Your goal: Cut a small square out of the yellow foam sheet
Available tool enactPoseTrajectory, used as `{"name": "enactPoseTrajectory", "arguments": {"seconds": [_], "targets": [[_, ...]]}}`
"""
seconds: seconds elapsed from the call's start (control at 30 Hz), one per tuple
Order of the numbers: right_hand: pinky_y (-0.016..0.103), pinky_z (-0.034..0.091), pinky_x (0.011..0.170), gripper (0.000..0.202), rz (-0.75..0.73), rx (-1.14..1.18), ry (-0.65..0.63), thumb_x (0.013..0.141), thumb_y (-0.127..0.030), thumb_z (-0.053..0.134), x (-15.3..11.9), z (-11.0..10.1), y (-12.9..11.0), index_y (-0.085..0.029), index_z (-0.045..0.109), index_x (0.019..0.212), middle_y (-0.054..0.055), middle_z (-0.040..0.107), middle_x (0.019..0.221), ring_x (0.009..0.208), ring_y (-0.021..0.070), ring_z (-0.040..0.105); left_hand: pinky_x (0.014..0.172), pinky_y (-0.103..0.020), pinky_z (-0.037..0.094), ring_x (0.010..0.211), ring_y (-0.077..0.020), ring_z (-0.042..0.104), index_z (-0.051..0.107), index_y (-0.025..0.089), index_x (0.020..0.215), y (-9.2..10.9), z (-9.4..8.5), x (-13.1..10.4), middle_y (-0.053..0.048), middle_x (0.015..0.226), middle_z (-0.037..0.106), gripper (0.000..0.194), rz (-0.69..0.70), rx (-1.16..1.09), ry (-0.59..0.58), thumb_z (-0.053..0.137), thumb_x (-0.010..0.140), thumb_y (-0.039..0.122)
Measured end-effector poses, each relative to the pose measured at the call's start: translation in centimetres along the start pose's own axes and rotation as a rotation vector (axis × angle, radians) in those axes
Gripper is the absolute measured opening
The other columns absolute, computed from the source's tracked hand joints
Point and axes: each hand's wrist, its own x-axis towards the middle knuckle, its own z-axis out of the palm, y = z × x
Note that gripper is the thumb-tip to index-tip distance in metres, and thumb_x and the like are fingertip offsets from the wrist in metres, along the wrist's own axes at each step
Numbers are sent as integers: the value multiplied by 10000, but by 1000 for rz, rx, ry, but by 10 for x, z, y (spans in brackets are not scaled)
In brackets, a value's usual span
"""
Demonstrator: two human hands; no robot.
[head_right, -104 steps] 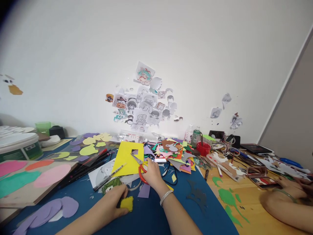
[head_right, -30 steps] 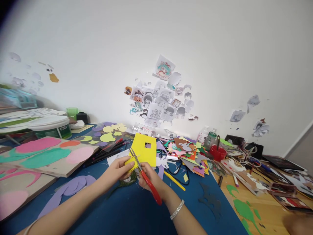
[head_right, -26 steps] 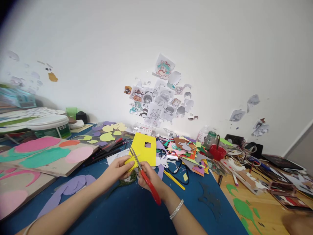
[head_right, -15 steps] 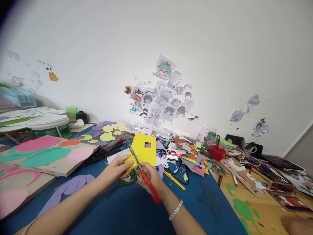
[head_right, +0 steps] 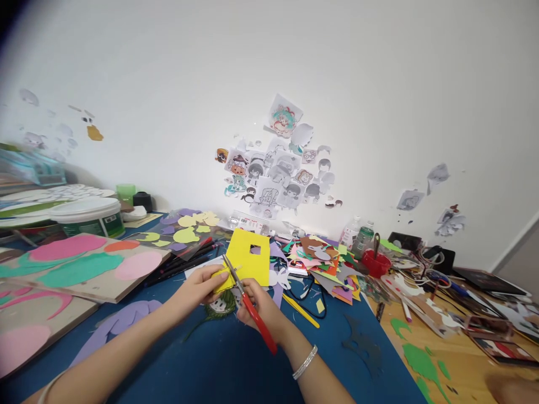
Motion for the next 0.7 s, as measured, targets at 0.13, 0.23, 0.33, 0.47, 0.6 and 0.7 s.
{"name": "enactPoseTrajectory", "arguments": {"seconds": [0.13,0.23,0.33,0.47,0.6,0.7], "targets": [[227,248,501,627,2,9,-6,710,-711,514,0,2,-4,-205,423,1068,-37,358,700,553,83,260,389,-149,256,445,0,308,499,143,793,1,1,-1,87,566,393,300,13,9,-34,473,808,442],[233,248,510,620,0,16,-4,718,-696,523,-1,3,-5,-206,417,1082,-38,356,701,553,85,260,390,-153,256,432,-2,299,500,144,774,0,1,-1,94,536,377,320,37,23,-45,476,802,462],[236,252,511,600,-1,24,7,732,-673,534,-1,4,-3,-203,417,1086,-42,353,688,547,86,270,387,-156,255,418,-3,291,503,145,769,-1,0,0,101,509,355,325,56,33,-50,476,801,467],[229,252,484,561,0,40,34,754,-654,525,0,6,3,-200,428,1069,-48,351,667,524,78,276,385,-153,255,417,-2,289,499,145,765,0,1,0,101,512,354,314,55,26,-42,471,807,454],[211,247,447,600,5,59,52,725,-677,537,1,8,6,-197,435,1071,-58,345,644,497,64,279,383,-149,255,424,0,295,486,145,748,0,2,-1,97,530,372,301,45,17,-29,473,809,440],[194,252,425,598,15,71,70,734,-674,529,1,10,5,-192,444,1078,-64,350,627,477,53,283,379,-149,251,416,0,291,488,146,753,-1,2,-1,99,520,368,305,47,21,-24,471,810,444]]}}
